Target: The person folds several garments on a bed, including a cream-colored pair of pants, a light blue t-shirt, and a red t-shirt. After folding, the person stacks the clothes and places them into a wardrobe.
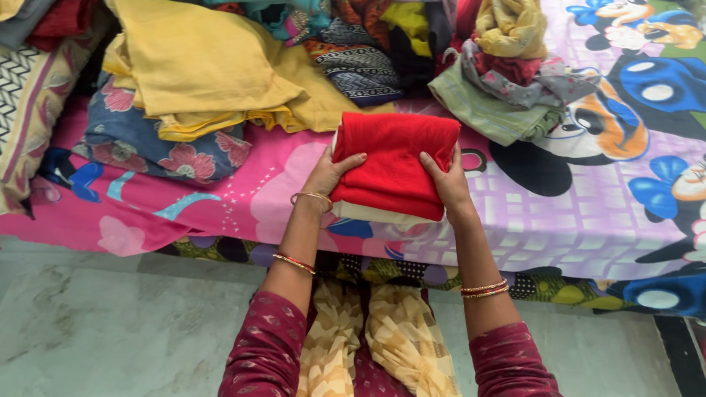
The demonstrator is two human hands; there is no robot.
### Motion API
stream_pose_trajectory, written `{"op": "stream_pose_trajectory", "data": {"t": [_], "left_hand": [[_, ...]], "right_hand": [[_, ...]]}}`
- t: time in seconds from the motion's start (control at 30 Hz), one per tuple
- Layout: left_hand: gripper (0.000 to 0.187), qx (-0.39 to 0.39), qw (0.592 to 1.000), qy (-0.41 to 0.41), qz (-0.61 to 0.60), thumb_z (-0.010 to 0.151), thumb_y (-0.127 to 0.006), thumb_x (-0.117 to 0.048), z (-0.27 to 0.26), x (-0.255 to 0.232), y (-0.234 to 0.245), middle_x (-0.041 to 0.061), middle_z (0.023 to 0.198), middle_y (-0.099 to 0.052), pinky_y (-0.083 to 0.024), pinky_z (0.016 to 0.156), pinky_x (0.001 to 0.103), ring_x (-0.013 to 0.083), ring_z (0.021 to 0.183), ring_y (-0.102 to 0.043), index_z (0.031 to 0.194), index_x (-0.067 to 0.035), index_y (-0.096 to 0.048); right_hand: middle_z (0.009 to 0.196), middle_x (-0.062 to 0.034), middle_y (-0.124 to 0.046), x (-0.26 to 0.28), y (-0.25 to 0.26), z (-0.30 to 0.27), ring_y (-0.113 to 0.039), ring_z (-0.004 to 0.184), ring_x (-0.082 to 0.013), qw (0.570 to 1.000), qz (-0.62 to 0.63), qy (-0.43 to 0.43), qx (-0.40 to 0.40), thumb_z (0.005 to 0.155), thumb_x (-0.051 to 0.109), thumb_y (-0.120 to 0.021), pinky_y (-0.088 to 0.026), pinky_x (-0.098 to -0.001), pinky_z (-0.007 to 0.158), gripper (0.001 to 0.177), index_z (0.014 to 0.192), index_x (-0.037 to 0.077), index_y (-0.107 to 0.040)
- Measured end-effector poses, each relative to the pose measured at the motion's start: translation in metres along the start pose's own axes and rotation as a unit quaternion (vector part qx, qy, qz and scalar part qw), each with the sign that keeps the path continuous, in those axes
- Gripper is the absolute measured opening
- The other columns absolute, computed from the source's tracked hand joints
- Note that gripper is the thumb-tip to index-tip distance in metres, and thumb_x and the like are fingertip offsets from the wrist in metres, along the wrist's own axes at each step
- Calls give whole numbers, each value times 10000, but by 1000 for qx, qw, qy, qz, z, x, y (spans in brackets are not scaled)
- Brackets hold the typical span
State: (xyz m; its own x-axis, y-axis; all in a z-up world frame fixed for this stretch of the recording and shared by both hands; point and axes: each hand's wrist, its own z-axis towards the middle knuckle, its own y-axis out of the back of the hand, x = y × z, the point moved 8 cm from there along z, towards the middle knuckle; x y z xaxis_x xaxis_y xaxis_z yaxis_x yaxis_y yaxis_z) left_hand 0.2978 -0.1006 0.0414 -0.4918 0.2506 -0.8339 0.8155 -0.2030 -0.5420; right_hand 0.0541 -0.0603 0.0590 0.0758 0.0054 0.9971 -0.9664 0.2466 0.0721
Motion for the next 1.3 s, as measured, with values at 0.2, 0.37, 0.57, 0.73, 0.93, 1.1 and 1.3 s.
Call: {"op": "stream_pose_trajectory", "data": {"t": [0.2,0.37,0.57,0.73,0.93,1.1,1.3], "left_hand": [[783,-18,1000,17,17,767,-830,-154,6,23,18,110,1316,-656,-570,980,414,230,1173,-653,1454,-79,-461],[736,-11,994,-66,88,815,-845,-183,20,30,28,98,1355,-666,-510,1046,326,188,1212,-639,1450,-39,-504],[680,6,989,-107,97,827,-844,-180,29,43,39,102,1283,-700,-533,1027,332,179,1153,-669,1403,4,-533],[696,-6,981,-130,144,826,-850,-226,24,42,41,101,1290,-696,-525,1027,329,172,1163,-660,1405,1,-536],[764,-23,972,-148,183,803,-870,-277,15,39,42,105,1292,-689,-516,1047,338,183,1180,-651,1425,-11,-515],[809,-29,967,-169,189,800,-874,-298,3,36,41,113,1330,-665,-495,1078,337,190,1220,-634,1456,-13,-495],[896,-24,965,-132,227,801,-870,-332,0,35,38,120,1425,-601,-450,1134,350,212,1318,-581,1511,-42,-406]], "right_hand": [[1443,-161,-578,-13,-3,-2,-590,1299,-258,999,-9,-42,1,864,415,-751,-477,-362,1094,865,1557,75,-362],[1433,-145,-586,-20,-2,-1,-577,1306,-252,999,-8,-33,15,875,431,-736,-450,-362,1108,814,1522,60,-407],[1436,-158,-603,-26,2,-1,-563,1332,-270,996,-77,34,4,922,464,-691,-402,-366,1139,732,1474,24,-495],[1433,-169,-595,-29,10,-4,-545,1333,-280,983,-159,88,-36,961,482,-636,-378,-382,1137,749,1519,17,-452],[1375,-174,-649,-33,13,-21,-609,1269,-269,978,-107,170,-63,1017,406,-614,-444,-362,1089,601,1448,-5,-538],[1347,-192,-651,-39,15,-27,-611,1253,-282,970,-111,202,-74,1021,353,-618,-447,-370,1084,574,1437,-33,-528],[1400,-214,-613,-48,20,-26,-570,1304,-307,962,-134,225,-77,1032,350,-616,-405,-389,1126,586,1446,-50,-510]]}}
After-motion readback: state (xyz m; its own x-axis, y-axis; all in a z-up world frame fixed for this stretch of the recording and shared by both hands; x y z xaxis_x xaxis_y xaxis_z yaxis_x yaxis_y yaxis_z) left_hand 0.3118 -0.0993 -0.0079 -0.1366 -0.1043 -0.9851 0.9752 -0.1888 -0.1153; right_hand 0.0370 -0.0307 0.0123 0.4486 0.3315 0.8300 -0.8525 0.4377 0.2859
